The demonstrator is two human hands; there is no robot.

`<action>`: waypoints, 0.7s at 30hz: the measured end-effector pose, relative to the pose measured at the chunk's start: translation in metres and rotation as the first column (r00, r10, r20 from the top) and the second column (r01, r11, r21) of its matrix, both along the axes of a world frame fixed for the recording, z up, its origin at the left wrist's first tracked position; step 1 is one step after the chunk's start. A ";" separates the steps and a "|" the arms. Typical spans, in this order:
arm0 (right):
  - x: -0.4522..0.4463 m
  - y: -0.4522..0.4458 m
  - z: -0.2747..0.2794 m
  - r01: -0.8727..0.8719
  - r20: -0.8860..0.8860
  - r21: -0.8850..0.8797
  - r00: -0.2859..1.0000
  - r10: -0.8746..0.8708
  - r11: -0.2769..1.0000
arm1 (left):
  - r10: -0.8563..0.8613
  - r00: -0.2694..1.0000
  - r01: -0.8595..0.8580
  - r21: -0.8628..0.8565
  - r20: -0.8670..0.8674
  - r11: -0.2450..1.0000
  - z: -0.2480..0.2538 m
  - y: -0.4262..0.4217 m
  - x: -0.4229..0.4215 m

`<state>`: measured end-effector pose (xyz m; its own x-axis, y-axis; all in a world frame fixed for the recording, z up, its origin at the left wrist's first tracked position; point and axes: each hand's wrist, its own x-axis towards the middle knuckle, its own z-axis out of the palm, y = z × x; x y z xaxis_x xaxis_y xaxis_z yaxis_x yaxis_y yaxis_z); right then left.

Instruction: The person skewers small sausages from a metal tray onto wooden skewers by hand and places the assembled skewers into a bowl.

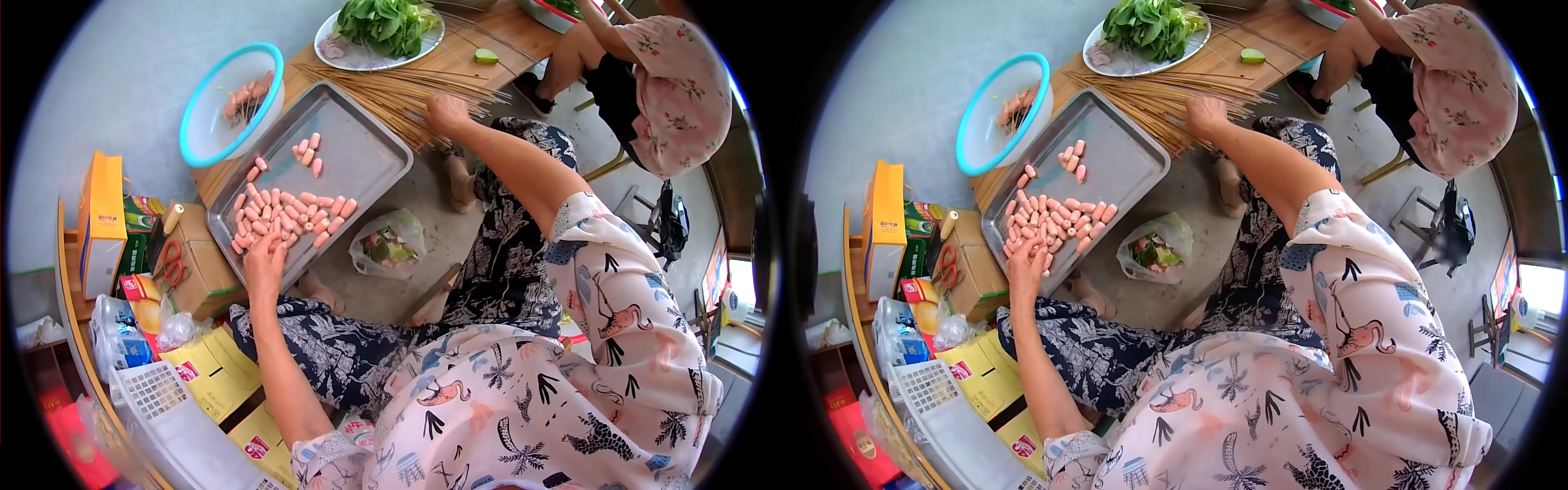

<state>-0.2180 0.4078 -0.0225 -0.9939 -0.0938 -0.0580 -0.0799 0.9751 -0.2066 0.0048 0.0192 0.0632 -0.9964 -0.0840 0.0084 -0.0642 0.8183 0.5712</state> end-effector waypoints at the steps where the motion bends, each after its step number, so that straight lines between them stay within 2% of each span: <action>1: 0.001 0.000 0.001 0.001 0.001 -0.001 1.000 -0.001 1.000 | -0.013 1.000 0.013 -0.006 -0.008 1.000 -0.002 0.000 0.000; 4: 0.000 -0.002 -0.004 0.006 0.013 -0.008 1.000 -0.006 1.000 | -0.034 0.999 0.034 -0.022 -0.025 0.999 -0.008 -0.003 -0.002; 7: -0.006 0.001 -0.017 -0.002 -0.063 -0.047 0.998 -0.001 0.999 | -0.066 0.997 0.064 -0.049 -0.038 0.997 -0.010 -0.005 -0.002; 13: 0.004 0.000 -0.001 -0.091 -0.081 -0.194 0.994 0.076 0.977 | -0.064 0.998 0.062 -0.053 -0.028 0.997 -0.016 -0.012 -0.001; 14: 0.005 0.002 0.006 0.034 0.218 -0.446 0.973 0.072 0.894 | -0.054 0.998 0.053 -0.045 -0.024 0.998 -0.016 -0.012 -0.001; 15: 0.007 0.002 0.014 0.224 0.488 -0.617 0.861 0.144 0.755 | -0.052 0.997 0.050 -0.033 -0.050 0.998 -0.017 -0.012 -0.002; 16: 0.012 0.002 0.020 0.217 0.487 -0.615 0.861 0.149 0.758 | -0.044 0.998 0.043 -0.030 -0.052 0.999 -0.017 -0.012 -0.002; 18: 0.029 -0.003 0.036 0.547 0.700 -0.693 0.667 0.256 0.469 | -0.082 0.987 0.080 -0.025 -0.140 0.997 -0.013 -0.010 -0.002; 19: 0.040 -0.006 0.046 0.610 0.722 -0.687 0.633 0.279 0.395 | -0.068 0.994 0.069 0.016 -0.081 0.997 -0.009 -0.008 -0.002; 20: 0.054 -0.008 0.054 0.605 0.720 -0.689 0.634 0.281 0.399 | -0.062 0.994 0.064 0.017 -0.085 0.998 -0.006 -0.005 -0.002; 21: 0.068 -0.010 0.061 0.674 0.699 -0.699 0.576 0.423 0.237 | -0.033 0.999 0.036 0.121 -0.032 0.992 -0.004 -0.002 -0.001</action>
